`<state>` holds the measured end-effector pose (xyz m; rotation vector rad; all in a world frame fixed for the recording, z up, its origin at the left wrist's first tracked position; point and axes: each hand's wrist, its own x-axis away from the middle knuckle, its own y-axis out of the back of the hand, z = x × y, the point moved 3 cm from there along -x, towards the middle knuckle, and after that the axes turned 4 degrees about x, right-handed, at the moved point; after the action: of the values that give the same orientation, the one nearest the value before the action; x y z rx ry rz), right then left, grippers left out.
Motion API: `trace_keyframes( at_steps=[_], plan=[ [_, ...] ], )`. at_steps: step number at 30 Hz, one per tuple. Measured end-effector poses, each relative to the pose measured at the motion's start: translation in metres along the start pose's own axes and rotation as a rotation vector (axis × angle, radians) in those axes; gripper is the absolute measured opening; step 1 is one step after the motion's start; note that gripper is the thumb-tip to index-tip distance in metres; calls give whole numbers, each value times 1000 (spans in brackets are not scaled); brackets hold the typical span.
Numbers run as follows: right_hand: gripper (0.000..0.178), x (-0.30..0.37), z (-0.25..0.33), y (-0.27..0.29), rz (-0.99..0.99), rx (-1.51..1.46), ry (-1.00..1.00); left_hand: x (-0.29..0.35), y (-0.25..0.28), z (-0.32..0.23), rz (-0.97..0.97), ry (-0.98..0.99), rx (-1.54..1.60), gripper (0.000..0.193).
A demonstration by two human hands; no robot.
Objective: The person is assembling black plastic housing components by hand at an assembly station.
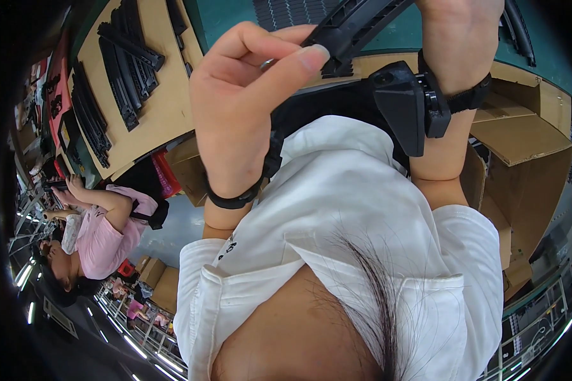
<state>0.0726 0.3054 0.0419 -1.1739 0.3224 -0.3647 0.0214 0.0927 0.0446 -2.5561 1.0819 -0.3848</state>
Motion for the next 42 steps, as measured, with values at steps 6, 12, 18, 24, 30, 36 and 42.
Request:
trace_keyframes(
  at_steps=[6, 12, 18, 24, 30, 36, 42],
  plan=[
    [45, 1, 0, -1, -44, 19, 70, 3, -3, 3, -56, -86, 6, 44],
    [45, 3, -2, 0, -71, 4, 83, -9, 5, 16, 6, 77, 34, 54],
    [44, 2, -4, 3, -105, -49, 94, -13, 12, 14, 22, 180, 102, 46],
    [43, 4, -3, 8, -124, -97, 102, -3, 1, 13, 157, 250, 216, 33],
    [43, 9, -7, -1, -138, -187, 101, -3, 2, 3, 162, 274, 204, 25],
    [29, 4, 15, 21, 154, -177, 26, -3, 1, -1, 181, 235, 137, 17],
    [39, 7, 16, 17, -11, -288, 30, 0, -3, 3, 186, 230, 282, 20]
  ],
)
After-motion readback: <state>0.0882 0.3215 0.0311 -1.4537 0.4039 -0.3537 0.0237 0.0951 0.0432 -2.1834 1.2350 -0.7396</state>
